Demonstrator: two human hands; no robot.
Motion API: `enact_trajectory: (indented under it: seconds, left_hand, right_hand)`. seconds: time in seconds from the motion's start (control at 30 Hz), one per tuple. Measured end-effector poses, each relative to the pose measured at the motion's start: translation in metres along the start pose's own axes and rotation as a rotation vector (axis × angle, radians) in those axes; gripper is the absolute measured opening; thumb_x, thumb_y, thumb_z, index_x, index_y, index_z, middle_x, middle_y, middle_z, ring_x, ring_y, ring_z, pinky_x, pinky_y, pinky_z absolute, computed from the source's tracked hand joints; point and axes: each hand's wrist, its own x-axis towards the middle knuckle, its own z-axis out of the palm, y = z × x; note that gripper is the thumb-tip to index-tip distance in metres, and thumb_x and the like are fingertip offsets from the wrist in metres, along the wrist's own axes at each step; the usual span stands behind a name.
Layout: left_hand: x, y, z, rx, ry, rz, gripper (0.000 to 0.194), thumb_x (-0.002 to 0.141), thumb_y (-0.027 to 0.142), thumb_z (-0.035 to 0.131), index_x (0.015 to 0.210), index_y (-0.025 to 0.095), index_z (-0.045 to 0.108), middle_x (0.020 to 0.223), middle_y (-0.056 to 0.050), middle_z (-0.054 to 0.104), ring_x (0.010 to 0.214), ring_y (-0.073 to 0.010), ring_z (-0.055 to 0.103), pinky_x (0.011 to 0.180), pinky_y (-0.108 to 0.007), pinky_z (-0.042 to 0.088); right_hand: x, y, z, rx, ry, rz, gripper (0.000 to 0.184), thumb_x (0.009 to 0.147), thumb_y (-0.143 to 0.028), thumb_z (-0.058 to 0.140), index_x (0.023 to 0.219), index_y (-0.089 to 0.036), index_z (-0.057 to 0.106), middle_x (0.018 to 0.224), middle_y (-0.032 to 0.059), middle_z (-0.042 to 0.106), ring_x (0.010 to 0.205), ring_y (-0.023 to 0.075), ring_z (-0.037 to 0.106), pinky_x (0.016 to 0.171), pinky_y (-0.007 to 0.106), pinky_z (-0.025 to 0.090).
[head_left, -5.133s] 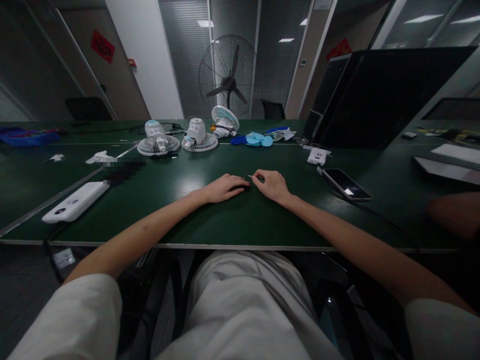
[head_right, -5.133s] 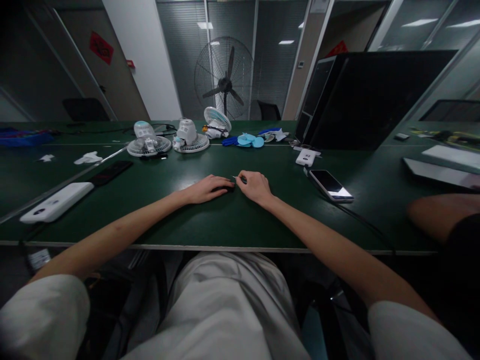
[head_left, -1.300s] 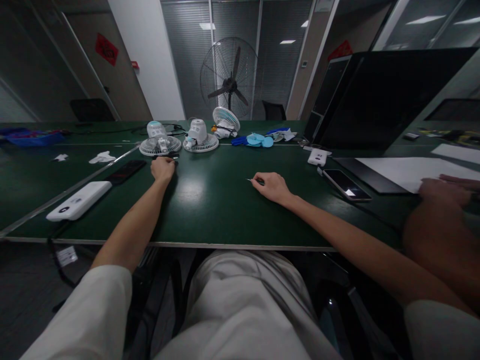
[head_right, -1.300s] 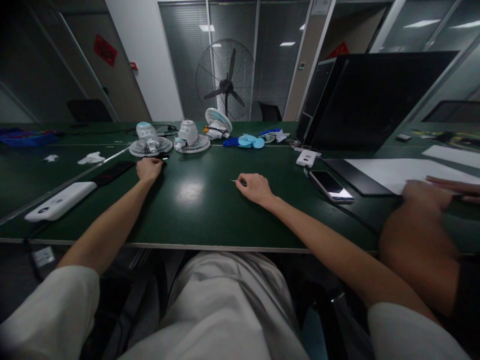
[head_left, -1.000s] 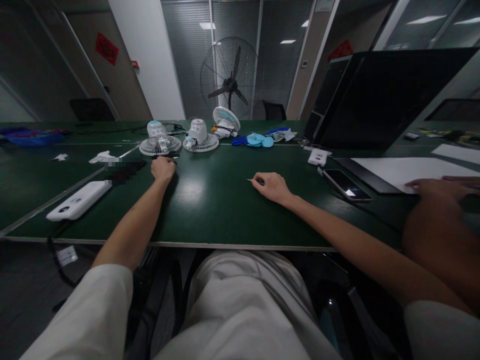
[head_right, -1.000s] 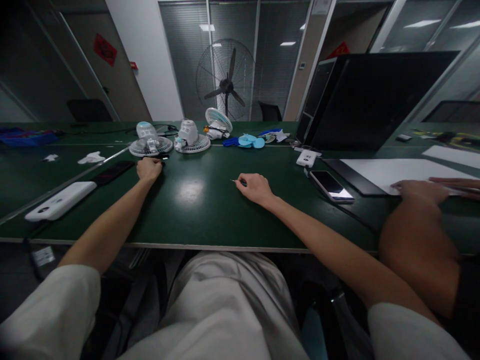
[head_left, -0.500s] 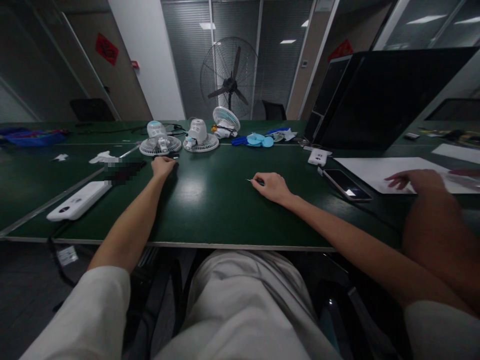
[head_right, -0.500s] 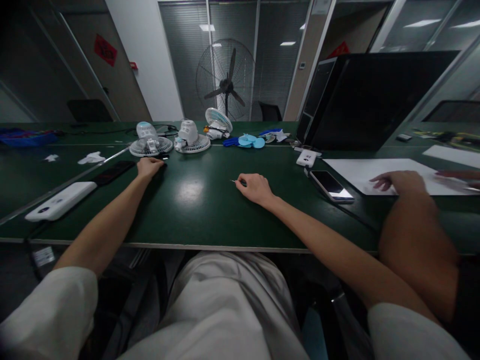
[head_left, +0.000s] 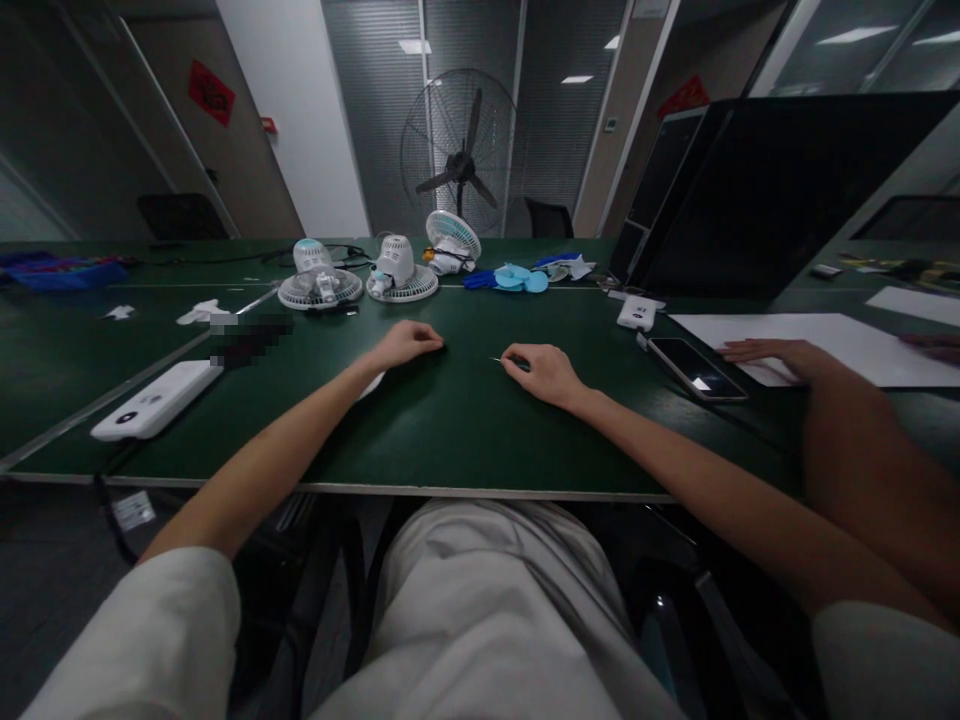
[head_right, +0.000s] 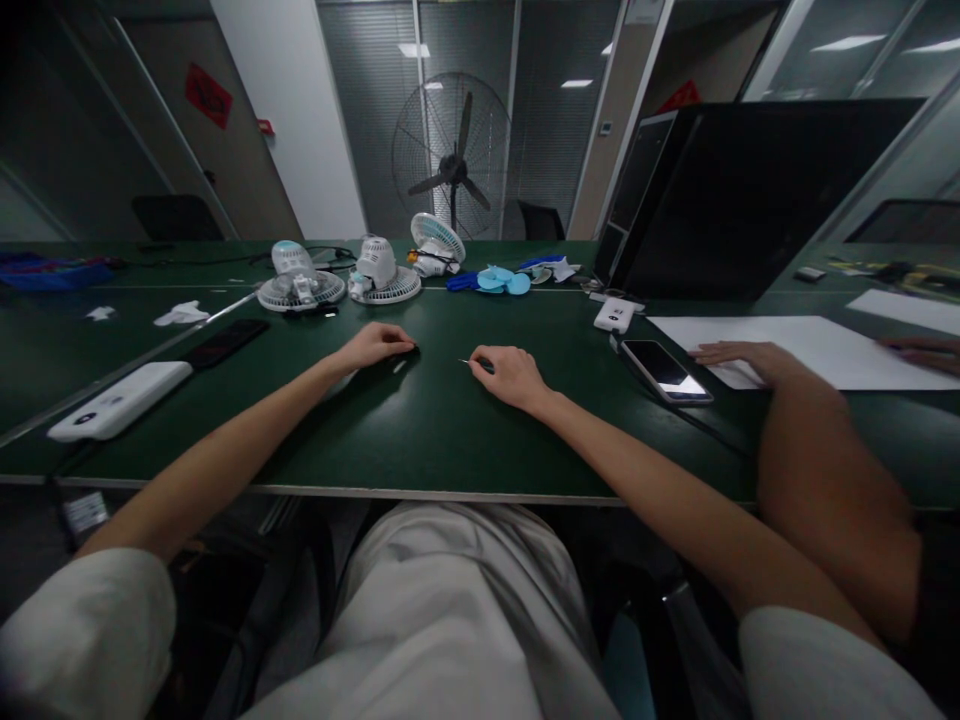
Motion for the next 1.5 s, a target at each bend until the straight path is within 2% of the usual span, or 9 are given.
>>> enact_trajectory:
  seconds: [0.07,0.13,0.23,0.4,0.57,0.7,0.93,1.2,1.5]
  left_hand:
    - [-0.001,0.018,0.028,0.037,-0.051,0.166,0.028,0.092,0.042,0.073,0.106,0.019,0.083,0.109,-0.009,0.078,0.094,-0.022,0.071,0.086,-0.032,0.055]
    - [-0.005,0.031,0.047,0.089,-0.046,0.284,0.028,0.097,0.039,0.067,0.111,0.019,0.081,0.108,-0.009,0.077,0.093,-0.0209,0.07,0.085,-0.032,0.054]
    - [-0.012,0.041,0.058,0.157,-0.035,0.392,0.029,0.102,0.036,0.062,0.115,0.017,0.08,0.109,-0.009,0.076,0.093,-0.0202,0.069,0.084,-0.031,0.053]
    - [-0.018,0.046,0.056,0.192,-0.028,0.458,0.031,0.105,0.034,0.06,0.119,0.016,0.079,0.11,-0.01,0.075,0.095,-0.0204,0.069,0.085,-0.031,0.051]
    - [-0.02,0.049,0.059,0.195,-0.096,0.54,0.036,0.107,0.033,0.055,0.131,0.017,0.077,0.115,-0.012,0.073,0.099,-0.0207,0.069,0.087,-0.03,0.052]
    - [-0.02,0.048,0.059,0.222,-0.101,0.578,0.036,0.107,0.031,0.054,0.134,0.02,0.076,0.118,-0.013,0.072,0.104,-0.0218,0.069,0.092,-0.032,0.052]
    - [-0.02,0.046,0.057,0.252,-0.116,0.607,0.036,0.107,0.03,0.055,0.136,0.021,0.075,0.119,-0.013,0.072,0.106,-0.0218,0.069,0.094,-0.032,0.052]
    - [-0.02,0.047,0.056,0.226,-0.105,0.616,0.035,0.107,0.032,0.056,0.133,0.021,0.077,0.118,-0.013,0.074,0.104,-0.0215,0.07,0.093,-0.032,0.054]
    - [-0.02,0.047,0.058,0.206,-0.096,0.605,0.035,0.106,0.032,0.057,0.132,0.02,0.077,0.12,-0.013,0.075,0.107,-0.022,0.07,0.095,-0.033,0.054]
  right_hand:
    - [0.0,-0.001,0.0,-0.023,0.008,-0.029,0.027,0.106,-0.038,0.057,0.118,-0.022,0.074,0.11,0.0072,0.077,0.093,0.0229,0.07,0.078,0.034,0.051]
    - [0.0,-0.001,0.001,-0.046,0.024,-0.055,0.026,0.105,-0.038,0.058,0.119,-0.024,0.075,0.112,0.0064,0.078,0.095,0.0235,0.071,0.08,0.034,0.051]
    - [0.0,0.0,0.002,-0.067,0.035,-0.092,0.027,0.106,-0.037,0.058,0.119,-0.024,0.077,0.112,0.0061,0.078,0.094,0.023,0.07,0.08,0.034,0.049]
    - [-0.002,-0.001,0.005,-0.086,0.014,-0.155,0.029,0.106,-0.038,0.058,0.124,-0.026,0.077,0.109,0.006,0.076,0.089,0.0209,0.069,0.075,0.032,0.046]
    - [-0.004,-0.006,0.004,-0.13,0.022,-0.142,0.03,0.107,-0.039,0.056,0.123,-0.026,0.078,0.105,0.0065,0.074,0.086,0.0208,0.067,0.072,0.032,0.044]
    - [-0.004,-0.007,0.003,-0.117,0.011,-0.131,0.031,0.107,-0.039,0.056,0.123,-0.026,0.079,0.106,0.0075,0.075,0.086,0.0214,0.067,0.073,0.033,0.046]
    - [-0.003,-0.004,0.003,-0.073,0.038,-0.139,0.03,0.107,-0.038,0.056,0.123,-0.025,0.078,0.109,0.0073,0.075,0.09,0.0216,0.068,0.074,0.032,0.047]
    - [-0.001,-0.001,0.006,-0.08,0.057,-0.086,0.028,0.105,-0.038,0.059,0.117,-0.026,0.081,0.106,0.0058,0.076,0.089,0.0215,0.069,0.075,0.033,0.047]
    - [-0.003,-0.004,0.001,-0.049,0.026,-0.108,0.032,0.106,-0.039,0.057,0.12,-0.022,0.08,0.103,0.0073,0.075,0.086,0.0211,0.067,0.074,0.033,0.047]
